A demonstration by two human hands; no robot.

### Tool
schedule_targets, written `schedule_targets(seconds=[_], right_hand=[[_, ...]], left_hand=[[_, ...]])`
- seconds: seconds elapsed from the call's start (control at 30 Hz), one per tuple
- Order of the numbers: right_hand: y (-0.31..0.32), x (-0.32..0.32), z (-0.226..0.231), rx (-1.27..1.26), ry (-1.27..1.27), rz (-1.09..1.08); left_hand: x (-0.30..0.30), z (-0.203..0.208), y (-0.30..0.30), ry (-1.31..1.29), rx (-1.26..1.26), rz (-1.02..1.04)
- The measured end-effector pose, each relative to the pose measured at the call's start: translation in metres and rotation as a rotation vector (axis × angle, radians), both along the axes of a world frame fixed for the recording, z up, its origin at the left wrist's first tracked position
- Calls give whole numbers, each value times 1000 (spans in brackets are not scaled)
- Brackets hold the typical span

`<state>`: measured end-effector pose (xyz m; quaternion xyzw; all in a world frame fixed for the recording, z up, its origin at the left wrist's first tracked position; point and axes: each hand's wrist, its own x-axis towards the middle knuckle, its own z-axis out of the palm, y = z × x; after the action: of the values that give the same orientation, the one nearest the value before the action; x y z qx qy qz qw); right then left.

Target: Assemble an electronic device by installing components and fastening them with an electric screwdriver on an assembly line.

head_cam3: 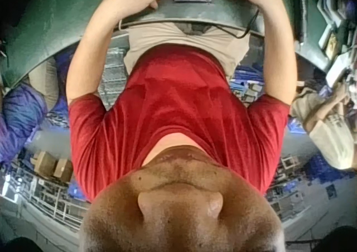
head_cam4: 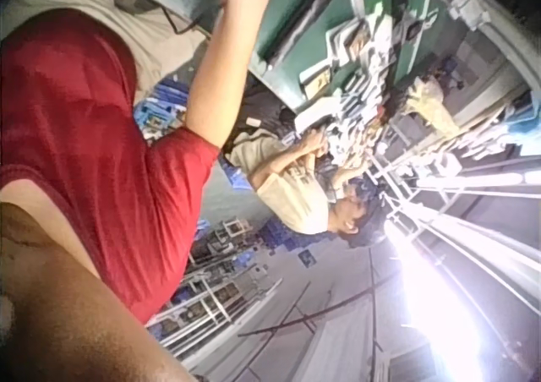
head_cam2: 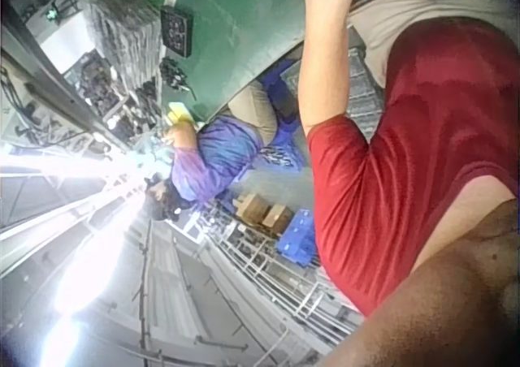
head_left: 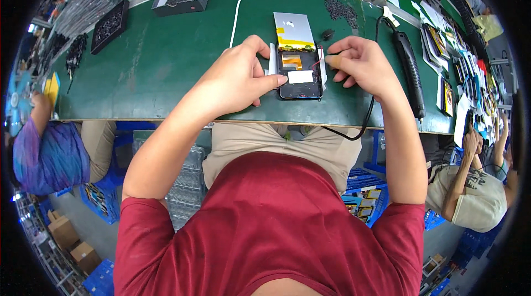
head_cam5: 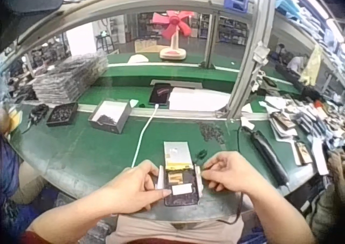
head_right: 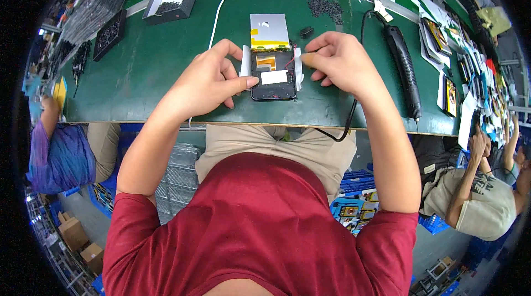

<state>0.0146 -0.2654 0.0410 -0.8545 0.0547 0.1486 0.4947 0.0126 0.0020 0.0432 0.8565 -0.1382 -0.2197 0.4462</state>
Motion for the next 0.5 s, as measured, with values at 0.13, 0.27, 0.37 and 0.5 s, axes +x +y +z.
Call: schedule_targets(seconds=[0.13,0.27,0.37,0.5], right_hand=[[11,0,-2,-22,-70,-57],[18,14,-9,-208,-233,24],[16,9,-5,-71,-128,-23],[8,11,-8,-115,-100,-29]], left_hand=[[2,0,6,-42,-3,8],[9,-6,9,-134,16,-10],[4,-13,12,-196,6,-1],[6,-11,10,-207,-20,-3]])
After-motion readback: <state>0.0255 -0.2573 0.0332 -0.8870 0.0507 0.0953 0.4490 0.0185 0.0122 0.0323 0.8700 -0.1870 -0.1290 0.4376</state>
